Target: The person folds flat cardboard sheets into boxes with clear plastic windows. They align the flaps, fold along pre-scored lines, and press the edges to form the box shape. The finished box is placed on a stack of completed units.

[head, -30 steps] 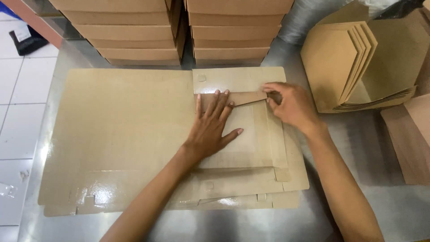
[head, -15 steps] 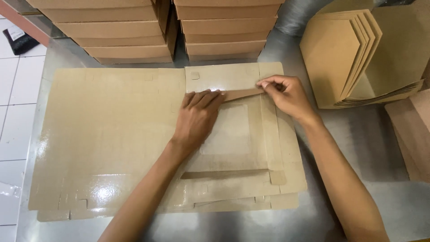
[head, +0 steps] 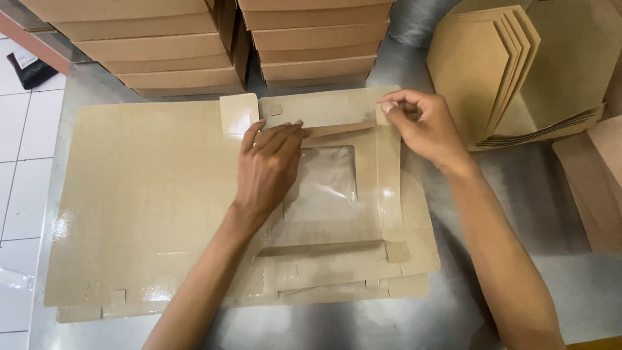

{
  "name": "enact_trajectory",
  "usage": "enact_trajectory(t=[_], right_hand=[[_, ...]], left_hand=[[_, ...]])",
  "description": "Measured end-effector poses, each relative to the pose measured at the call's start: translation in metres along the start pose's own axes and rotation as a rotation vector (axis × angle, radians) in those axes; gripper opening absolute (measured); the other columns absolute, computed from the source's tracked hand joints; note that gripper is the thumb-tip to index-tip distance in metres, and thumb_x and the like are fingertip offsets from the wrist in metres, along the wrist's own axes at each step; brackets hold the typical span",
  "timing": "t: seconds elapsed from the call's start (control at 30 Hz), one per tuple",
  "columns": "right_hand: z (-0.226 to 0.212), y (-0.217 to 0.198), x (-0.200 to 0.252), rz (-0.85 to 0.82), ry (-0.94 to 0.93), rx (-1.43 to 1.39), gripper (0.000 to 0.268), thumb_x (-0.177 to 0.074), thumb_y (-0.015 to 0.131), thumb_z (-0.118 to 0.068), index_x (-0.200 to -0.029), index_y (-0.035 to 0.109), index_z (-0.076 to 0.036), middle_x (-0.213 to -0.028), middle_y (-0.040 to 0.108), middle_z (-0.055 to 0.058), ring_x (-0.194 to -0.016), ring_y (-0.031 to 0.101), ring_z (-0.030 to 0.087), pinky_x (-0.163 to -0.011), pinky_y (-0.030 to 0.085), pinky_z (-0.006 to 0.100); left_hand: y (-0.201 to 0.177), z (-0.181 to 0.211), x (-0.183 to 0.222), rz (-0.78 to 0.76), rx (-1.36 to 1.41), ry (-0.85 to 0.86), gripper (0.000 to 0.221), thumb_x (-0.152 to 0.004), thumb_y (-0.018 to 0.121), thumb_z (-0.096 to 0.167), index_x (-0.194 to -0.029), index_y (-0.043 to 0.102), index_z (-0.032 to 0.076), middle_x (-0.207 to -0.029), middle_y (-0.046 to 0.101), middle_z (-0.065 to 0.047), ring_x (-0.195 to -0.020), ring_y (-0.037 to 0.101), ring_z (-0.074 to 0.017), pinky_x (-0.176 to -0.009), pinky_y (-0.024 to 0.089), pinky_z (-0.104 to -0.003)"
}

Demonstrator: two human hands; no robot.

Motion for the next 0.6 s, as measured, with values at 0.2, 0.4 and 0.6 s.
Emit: enact_trajectory(t=[0.2,0.4,0.6], right_hand=[[-0.006,-0.008,0.002,-0.216,0.150,-0.196,0.021,-0.092,0.071,-0.005,-0.112,0.073,-0.001,-0.082,0.070,0.007,-0.070,0.064,0.011,-0.063,0.055,0.028],[0.053,0.004,-0.006,-0.196,0.018,0.025,0.013,-0.091,0.067,0.001,-0.101,0.075,-0.001,-0.072,0.067,0.009,-0.068,0.058,0.010,-0.055,0.049,0.026],[0.022,0.011,-0.005,-0.055,-0.091,0.346,0.054,-0.081,0.083,-0.013,-0.133,0.070,-0.018,-0.122,0.065,0.011,-0.111,0.065,0.032,-0.089,0.053,0.042]], left_hand=[[0.005,-0.003,0.002,-0.014,0.018,-0.021,0.017,-0.098,0.065,0.006,-0.107,0.074,0.017,-0.104,0.079,-0.003,-0.102,0.074,-0.0171,-0.109,0.042,-0.039],[0.010,0.016,0.002,-0.223,0.043,-0.057,0.058,-0.089,0.073,0.008,-0.145,0.058,0.013,-0.115,0.073,-0.011,-0.112,0.068,-0.0273,-0.112,0.039,-0.050],[0.020,0.022,0.004,-0.392,0.051,-0.103,0.033,-0.103,0.060,0.038,-0.133,0.065,0.027,-0.122,0.063,-0.008,-0.123,0.056,-0.0266,-0.112,0.033,-0.052]])
Point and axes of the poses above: each hand's wrist, its own x-axis away from the middle knuckle, its own y-axis out of the palm, z = x × y, the point moved 2 cm from there along -x, towards the middle knuckle
